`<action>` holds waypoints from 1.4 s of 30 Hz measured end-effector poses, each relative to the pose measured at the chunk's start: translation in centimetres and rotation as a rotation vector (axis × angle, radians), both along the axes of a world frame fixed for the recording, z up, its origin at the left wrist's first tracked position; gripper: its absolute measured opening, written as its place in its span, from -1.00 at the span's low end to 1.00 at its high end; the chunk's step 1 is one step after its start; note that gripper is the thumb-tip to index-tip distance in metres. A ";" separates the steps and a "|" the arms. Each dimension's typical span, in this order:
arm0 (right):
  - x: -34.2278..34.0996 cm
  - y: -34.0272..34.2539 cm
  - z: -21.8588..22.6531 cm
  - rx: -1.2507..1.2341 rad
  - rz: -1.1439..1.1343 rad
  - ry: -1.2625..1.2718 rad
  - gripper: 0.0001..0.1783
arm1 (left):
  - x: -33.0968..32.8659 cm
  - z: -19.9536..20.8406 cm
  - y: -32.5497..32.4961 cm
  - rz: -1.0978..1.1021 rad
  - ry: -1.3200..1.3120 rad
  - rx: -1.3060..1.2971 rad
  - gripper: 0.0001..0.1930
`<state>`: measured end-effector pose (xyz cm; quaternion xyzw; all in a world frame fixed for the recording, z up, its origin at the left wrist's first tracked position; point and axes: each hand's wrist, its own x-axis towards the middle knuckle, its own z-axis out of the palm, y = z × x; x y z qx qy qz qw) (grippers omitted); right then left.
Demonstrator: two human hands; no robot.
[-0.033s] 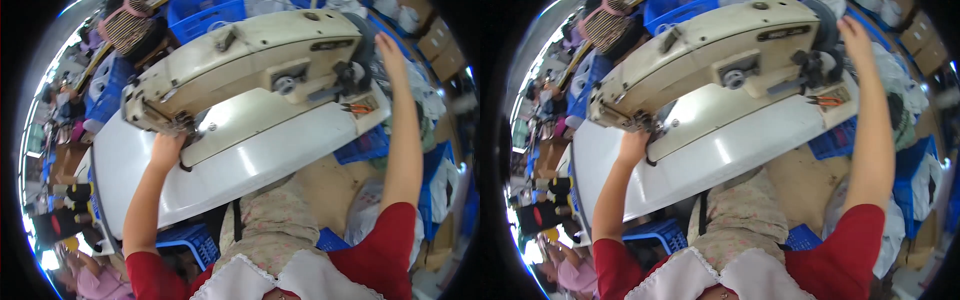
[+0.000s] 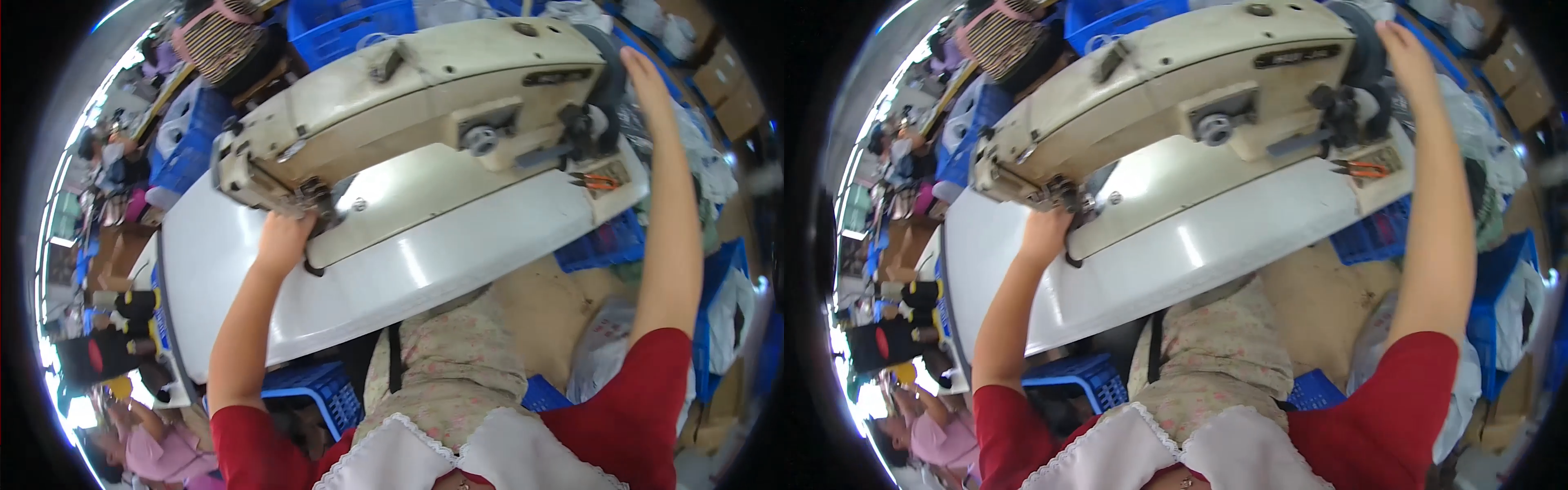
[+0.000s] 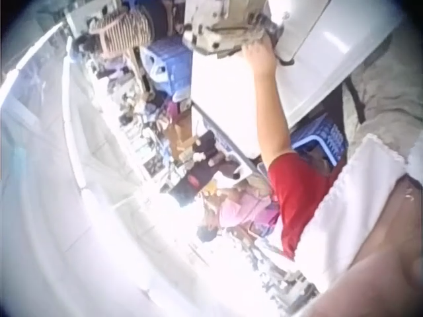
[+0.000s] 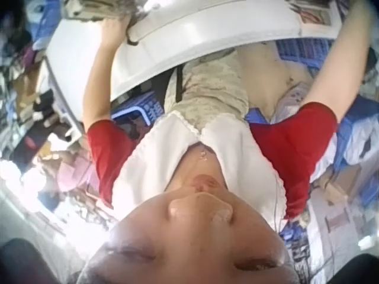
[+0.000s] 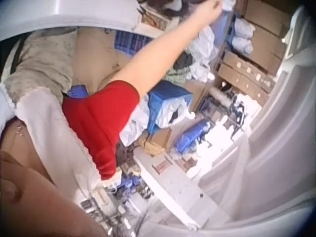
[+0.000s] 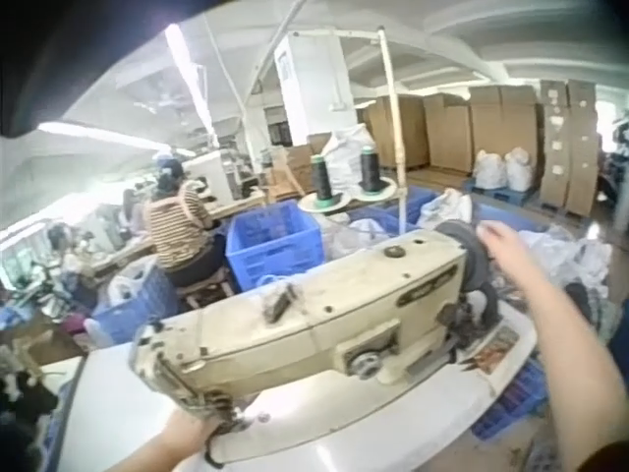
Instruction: Stitching and trimming leather components for shoes using an industrial sewing machine.
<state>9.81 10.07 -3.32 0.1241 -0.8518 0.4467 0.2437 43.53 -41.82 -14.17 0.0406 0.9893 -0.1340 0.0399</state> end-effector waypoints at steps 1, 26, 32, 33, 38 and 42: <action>-3.4 1.8 0.7 -0.003 0.160 -0.149 -0.31 | -0.7 0.1 0.8 -0.007 -0.003 -0.017 -0.60; 1.0 0.7 -1.1 0.019 -0.003 0.035 -0.40 | -0.4 -0.3 -0.4 -0.251 0.246 0.038 -0.70; 8.8 3.6 -8.4 0.626 0.222 -0.124 -0.82 | -0.1 -0.2 -0.9 -0.261 0.231 -0.036 -0.75; 9.6 3.9 -9.8 0.665 0.307 -0.066 -0.82 | -0.5 -0.1 -0.2 -0.274 0.235 -0.031 -0.75; 10.9 3.6 -11.4 0.787 0.302 -0.074 -0.77 | -0.3 0.0 1.5 -0.139 -0.050 -0.431 -0.74; 10.8 4.1 -12.5 0.860 0.279 0.006 -0.77 | 0.8 0.0 4.0 -0.013 -0.032 -0.461 -0.72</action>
